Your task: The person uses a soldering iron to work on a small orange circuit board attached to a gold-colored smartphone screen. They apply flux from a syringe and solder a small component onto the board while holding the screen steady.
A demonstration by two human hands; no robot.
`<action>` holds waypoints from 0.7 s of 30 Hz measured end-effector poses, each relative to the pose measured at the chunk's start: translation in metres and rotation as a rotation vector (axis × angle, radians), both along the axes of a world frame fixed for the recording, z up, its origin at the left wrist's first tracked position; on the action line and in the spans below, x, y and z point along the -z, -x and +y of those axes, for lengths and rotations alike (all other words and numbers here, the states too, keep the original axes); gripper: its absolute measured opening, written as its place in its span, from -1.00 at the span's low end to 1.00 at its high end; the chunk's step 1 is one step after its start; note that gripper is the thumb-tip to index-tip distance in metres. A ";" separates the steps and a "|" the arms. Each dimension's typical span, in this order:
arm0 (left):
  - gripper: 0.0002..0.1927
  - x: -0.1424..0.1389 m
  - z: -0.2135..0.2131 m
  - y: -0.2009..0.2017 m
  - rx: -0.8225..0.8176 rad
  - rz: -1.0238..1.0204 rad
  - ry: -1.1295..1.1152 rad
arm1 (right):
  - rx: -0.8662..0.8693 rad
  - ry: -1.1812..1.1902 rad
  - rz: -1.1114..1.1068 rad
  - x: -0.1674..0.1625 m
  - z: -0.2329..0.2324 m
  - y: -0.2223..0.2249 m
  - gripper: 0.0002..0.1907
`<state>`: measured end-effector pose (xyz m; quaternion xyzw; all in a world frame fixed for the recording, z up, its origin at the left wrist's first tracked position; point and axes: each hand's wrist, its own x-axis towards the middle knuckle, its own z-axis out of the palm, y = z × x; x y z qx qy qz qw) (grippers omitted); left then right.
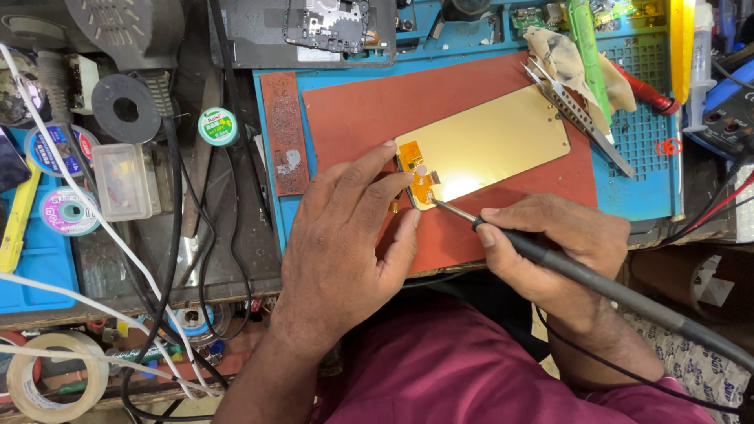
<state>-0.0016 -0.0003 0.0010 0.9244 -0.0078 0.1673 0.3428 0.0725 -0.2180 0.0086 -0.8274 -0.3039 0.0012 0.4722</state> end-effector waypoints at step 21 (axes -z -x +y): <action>-0.64 0.001 0.000 0.000 0.000 0.001 0.000 | 0.000 -0.023 -0.018 0.003 -0.001 -0.001 -0.86</action>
